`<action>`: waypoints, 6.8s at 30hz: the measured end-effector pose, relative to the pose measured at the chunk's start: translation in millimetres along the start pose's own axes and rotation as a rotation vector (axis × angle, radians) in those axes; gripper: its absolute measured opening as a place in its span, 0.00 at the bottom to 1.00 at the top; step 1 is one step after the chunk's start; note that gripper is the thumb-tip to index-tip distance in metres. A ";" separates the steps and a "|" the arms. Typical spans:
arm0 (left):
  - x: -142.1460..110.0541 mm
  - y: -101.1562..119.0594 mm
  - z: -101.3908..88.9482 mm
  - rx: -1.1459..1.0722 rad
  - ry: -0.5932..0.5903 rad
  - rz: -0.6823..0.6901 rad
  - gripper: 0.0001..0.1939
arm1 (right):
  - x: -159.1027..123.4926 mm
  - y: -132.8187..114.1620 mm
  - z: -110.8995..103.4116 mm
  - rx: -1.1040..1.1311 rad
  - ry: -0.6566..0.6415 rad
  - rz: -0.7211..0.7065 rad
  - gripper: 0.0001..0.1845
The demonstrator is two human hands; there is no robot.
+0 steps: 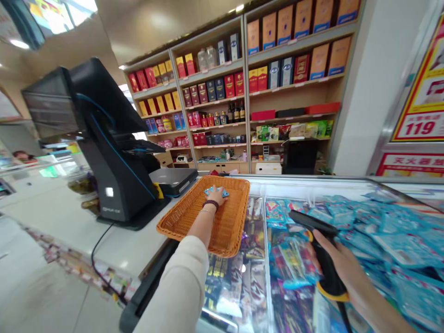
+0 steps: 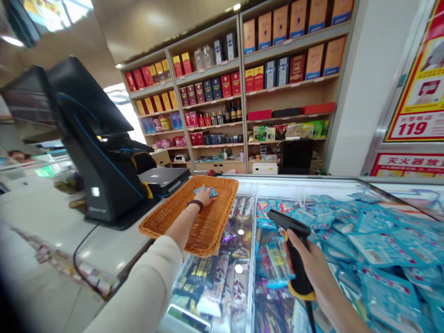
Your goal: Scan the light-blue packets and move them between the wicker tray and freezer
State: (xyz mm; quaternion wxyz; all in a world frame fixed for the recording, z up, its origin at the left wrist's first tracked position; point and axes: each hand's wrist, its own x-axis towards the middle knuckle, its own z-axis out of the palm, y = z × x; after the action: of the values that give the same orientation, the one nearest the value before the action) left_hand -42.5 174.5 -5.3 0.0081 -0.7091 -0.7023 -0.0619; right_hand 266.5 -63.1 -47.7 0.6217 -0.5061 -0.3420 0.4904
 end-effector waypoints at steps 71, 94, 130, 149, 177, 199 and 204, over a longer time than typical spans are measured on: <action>-140.7 145.9 84.9 -1.926 0.227 -0.052 0.19 | -24.8 -6.2 -9.6 -0.410 -0.064 -0.193 0.26; -144.6 153.8 84.9 -1.799 0.088 0.093 0.16 | -20.2 -19.0 -24.0 -0.321 -0.012 -0.243 0.29; -109.3 11.4 -23.1 -0.220 0.153 -0.042 0.25 | -4.8 -4.9 0.9 -0.138 -0.019 -0.246 0.29; -102.5 7.5 -11.7 -0.411 0.150 -0.084 0.15 | -18.7 14.1 9.7 -0.057 0.016 -0.143 0.29; -168.0 125.9 80.8 -1.641 0.106 0.069 0.17 | -22.6 16.1 6.2 -0.188 -0.088 -0.159 0.27; -171.7 126.8 76.1 -1.650 0.111 0.046 0.16 | -26.7 11.4 5.1 -0.149 -0.087 -0.172 0.28; -167.7 127.1 74.6 -1.570 0.144 -0.021 0.17 | -34.6 -0.4 -13.1 -0.098 -0.010 -0.235 0.29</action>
State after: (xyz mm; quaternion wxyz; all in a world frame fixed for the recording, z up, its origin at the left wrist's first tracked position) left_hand 89.0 13.3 -86.3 -0.4500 -0.4949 -0.4577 -0.5857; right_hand 268.9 -100.0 -48.2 0.6478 -0.4898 -0.4254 0.3994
